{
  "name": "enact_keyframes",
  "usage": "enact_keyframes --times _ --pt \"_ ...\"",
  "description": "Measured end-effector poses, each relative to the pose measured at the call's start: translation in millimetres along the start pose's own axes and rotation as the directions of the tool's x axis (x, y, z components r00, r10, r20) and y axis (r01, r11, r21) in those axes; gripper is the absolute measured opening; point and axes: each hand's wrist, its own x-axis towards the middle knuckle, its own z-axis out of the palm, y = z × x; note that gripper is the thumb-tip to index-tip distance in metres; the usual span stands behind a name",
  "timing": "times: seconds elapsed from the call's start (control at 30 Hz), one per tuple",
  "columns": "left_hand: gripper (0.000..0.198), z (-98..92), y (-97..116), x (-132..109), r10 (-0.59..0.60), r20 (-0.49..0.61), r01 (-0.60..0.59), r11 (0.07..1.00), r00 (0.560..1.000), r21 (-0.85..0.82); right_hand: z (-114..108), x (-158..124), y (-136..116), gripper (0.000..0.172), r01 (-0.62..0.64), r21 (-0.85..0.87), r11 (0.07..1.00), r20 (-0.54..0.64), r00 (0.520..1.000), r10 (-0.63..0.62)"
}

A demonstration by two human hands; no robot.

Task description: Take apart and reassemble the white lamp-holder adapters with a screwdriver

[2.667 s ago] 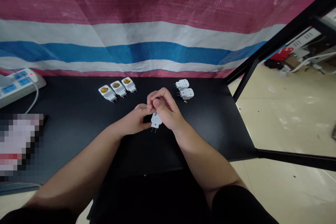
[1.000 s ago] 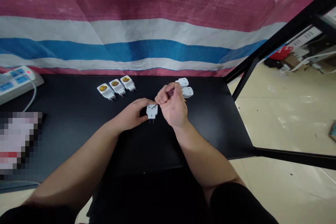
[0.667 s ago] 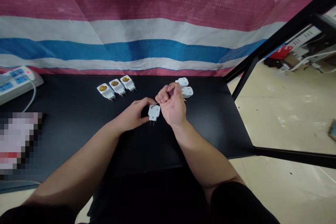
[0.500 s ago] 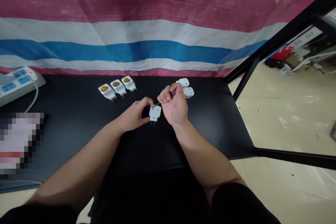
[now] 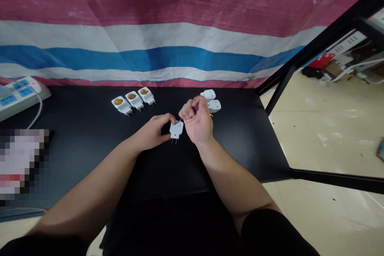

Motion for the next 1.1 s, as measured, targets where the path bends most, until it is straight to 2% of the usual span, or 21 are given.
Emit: enact_keyframes --times 0.3,0.6,0.73,0.93,1.1 --pt "0.030 -0.6 1.1 -0.1 0.044 -0.031 -0.044 0.999 0.999 0.015 -2.6 2.3 -8.8 0.047 0.035 -0.050 0.998 -0.019 0.999 -0.036" --pt "0.029 -2.1 0.6 0.0 0.024 -0.064 -0.012 0.985 0.998 0.171 -7.2 0.7 -15.9 0.048 -0.118 -0.067 0.991 0.170 0.977 0.128" --pt "0.032 -0.1 -2.1 -0.3 -0.001 -0.084 0.017 0.984 0.996 0.180 -4.4 -3.2 -8.5 0.044 -0.064 -0.072 0.995 0.242 0.967 0.080" --pt "0.044 1.5 -0.3 -1.2 -0.062 -0.097 0.080 0.979 0.993 0.185 -2.7 -9.0 3.9 0.029 0.035 -0.108 0.994 0.350 0.937 0.005" --pt "0.047 1.2 2.0 -0.4 -0.049 -0.087 0.064 0.983 0.995 0.174 -4.5 -12.8 9.5 0.019 0.180 -0.172 0.969 0.431 0.898 -0.090"
